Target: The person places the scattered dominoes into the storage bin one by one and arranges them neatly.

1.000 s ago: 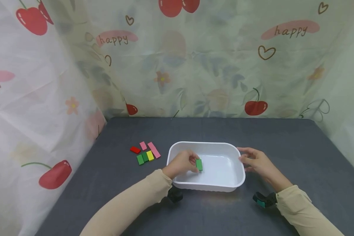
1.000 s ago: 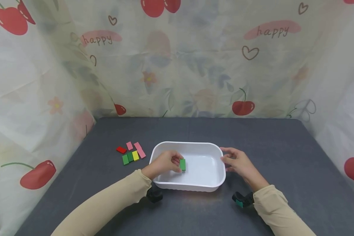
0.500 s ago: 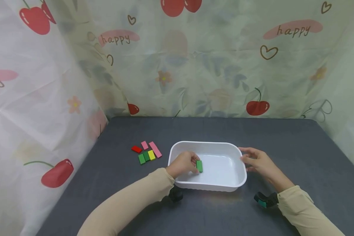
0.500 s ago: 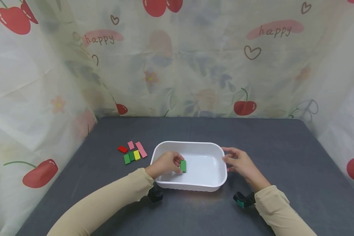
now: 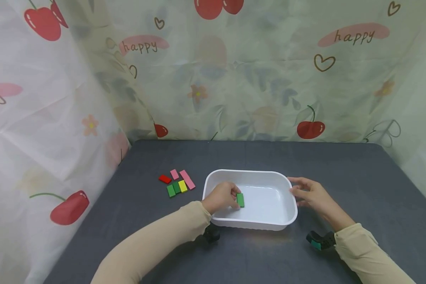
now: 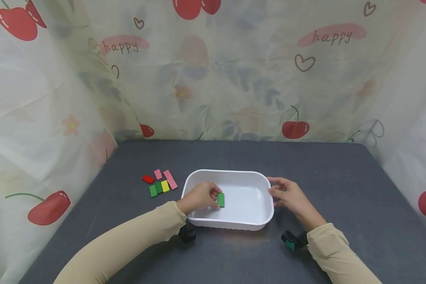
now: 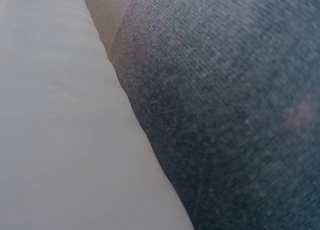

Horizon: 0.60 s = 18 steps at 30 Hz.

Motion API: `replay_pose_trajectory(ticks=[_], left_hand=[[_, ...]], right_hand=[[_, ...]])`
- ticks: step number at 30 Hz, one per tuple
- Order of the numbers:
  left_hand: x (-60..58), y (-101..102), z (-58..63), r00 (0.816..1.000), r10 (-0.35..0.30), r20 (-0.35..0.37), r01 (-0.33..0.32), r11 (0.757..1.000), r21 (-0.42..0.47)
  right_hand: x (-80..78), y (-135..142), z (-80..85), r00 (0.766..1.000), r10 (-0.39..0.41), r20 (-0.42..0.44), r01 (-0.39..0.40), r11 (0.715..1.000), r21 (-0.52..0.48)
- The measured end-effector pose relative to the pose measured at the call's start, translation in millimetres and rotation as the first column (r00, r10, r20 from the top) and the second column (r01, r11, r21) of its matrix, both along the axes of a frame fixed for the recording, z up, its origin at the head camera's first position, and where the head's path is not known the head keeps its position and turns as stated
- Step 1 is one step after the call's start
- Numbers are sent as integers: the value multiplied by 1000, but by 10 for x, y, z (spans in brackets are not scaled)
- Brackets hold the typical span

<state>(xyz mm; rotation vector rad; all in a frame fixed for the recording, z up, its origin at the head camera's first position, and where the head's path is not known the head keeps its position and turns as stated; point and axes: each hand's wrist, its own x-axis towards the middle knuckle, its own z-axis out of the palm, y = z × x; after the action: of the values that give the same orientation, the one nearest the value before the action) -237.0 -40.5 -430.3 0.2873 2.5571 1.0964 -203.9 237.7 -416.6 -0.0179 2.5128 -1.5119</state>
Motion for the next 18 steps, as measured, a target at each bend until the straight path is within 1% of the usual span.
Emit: replay_pose_trajectory(ticks=[4,8,14,18], left_hand=[[-2,8,-10,1000,6,-4,-6,1000,-9],[-6,11,-16,1000,-3,-17,2,1000,-16],[2,16,9,1000,-8,-22,8,1000,-21],[13,18,21,1000,1,-12,-1,1000,-19]], right_hand=[[-1,-4,3,1000,1,-4,-1,1000,-1],[-1,-2,9,1000,5,-2,-5,1000,-7],[-3,4,14,1000,11,-8,-12,1000,-13],[1,9,17,1000,16,-16,-17,1000,-10]])
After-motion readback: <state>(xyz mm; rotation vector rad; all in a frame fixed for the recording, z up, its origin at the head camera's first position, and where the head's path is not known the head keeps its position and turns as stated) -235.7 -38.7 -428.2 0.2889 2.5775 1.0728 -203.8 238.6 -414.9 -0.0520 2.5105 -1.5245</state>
